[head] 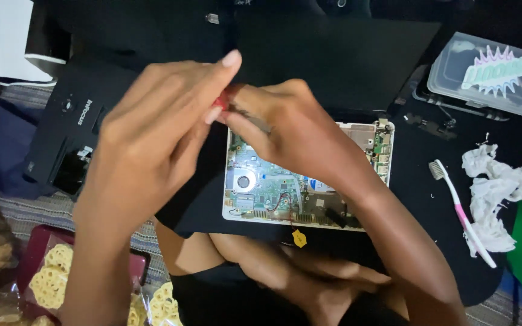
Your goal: Disassembling a laptop by removing screws with a screwdriver and prying off the internal plastic frame.
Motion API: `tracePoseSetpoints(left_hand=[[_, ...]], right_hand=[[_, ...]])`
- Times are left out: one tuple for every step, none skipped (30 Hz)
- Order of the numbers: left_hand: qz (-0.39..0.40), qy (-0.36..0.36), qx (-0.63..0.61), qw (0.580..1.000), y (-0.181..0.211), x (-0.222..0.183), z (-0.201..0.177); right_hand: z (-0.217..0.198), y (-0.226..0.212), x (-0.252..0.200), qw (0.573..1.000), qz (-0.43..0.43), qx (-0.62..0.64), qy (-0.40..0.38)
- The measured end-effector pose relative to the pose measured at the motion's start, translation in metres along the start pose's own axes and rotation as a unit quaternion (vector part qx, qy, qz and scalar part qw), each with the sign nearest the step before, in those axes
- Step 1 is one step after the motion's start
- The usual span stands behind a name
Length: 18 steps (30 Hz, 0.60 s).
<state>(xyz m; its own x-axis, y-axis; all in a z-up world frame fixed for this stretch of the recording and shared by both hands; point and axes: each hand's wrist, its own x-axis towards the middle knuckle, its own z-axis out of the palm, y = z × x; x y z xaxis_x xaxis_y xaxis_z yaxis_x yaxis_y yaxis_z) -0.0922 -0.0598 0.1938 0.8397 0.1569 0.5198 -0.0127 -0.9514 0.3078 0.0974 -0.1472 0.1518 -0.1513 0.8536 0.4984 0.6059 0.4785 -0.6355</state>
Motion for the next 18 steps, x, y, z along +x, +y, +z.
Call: tracePoseSetpoints(left_hand=[[0.001, -0.001, -0.001, 1.0, 0.0, 0.003, -0.002], [0.01, 0.013, 0.02, 1.0, 0.0, 0.005, -0.004], [0.019, 0.027, 0.04, 0.999, 0.0, 0.006, -0.006], [0.017, 0.026, 0.04, 0.999, -0.001, 0.005, -0.004], [0.006, 0.026, 0.077, 0.997, -0.002, 0.004, -0.003], [-0.004, 0.026, 0.116, 0.993, -0.003, 0.004, -0.003], [-0.005, 0.026, 0.12, 0.992, -0.005, 0.0, -0.001], [-0.018, 0.02, 0.17, 0.985, -0.007, -0.003, 0.003], [-0.03, 0.013, 0.219, 0.975, -0.009, -0.006, 0.007], [-0.032, 0.013, 0.219, 0.975, -0.01, -0.005, 0.005], [-0.03, 0.009, 0.252, 0.967, -0.011, -0.004, 0.004], [-0.026, 0.005, 0.284, 0.958, -0.012, -0.002, 0.003], [-0.026, 0.006, 0.284, 0.959, -0.009, 0.003, -0.002], [0.005, -0.013, 0.165, 0.986, -0.006, 0.008, -0.008], [0.037, -0.032, 0.044, 0.998, -0.003, 0.014, -0.014], [0.038, -0.034, 0.043, 0.998, -0.002, 0.015, -0.015], [0.031, -0.028, 0.035, 0.998, 0.0, 0.016, -0.016], [0.02, -0.022, 0.029, 0.999, 0.002, 0.015, -0.017]], right_hand=[[-0.003, -0.002, 0.002, 1.0, 0.001, -0.001, 0.001], [-0.004, -0.005, 0.003, 1.0, 0.013, 0.014, -0.024], [-0.005, -0.008, 0.004, 0.998, 0.024, 0.03, -0.05], [-0.003, -0.009, 0.004, 0.998, 0.024, 0.032, -0.051], [-0.001, -0.01, 0.003, 0.999, 0.021, 0.041, -0.01], [0.001, -0.011, 0.005, 0.998, 0.015, 0.05, 0.031], [0.008, -0.007, 0.004, 0.998, 0.011, 0.052, 0.03], [0.014, -0.003, 0.001, 0.996, -0.01, 0.018, 0.089], [0.021, 0.002, -0.003, 0.988, -0.031, -0.017, 0.148], [0.017, 0.0, -0.002, 0.989, -0.031, -0.017, 0.146], [0.014, -0.002, -0.001, 0.992, -0.025, 0.008, 0.126], [0.01, -0.003, 0.0, 0.994, -0.018, 0.03, 0.107], [0.006, -0.003, 0.001, 0.994, -0.017, 0.029, 0.106], [0.002, -0.003, 0.002, 0.997, -0.016, 0.026, 0.072], [-0.001, -0.003, 0.003, 0.999, -0.015, 0.023, 0.037], [0.0, -0.002, 0.003, 0.999, -0.013, 0.022, 0.039], [0.001, -0.001, 0.003, 0.999, -0.008, 0.02, 0.023], [0.003, 0.0, 0.003, 1.0, -0.003, 0.021, 0.005]])
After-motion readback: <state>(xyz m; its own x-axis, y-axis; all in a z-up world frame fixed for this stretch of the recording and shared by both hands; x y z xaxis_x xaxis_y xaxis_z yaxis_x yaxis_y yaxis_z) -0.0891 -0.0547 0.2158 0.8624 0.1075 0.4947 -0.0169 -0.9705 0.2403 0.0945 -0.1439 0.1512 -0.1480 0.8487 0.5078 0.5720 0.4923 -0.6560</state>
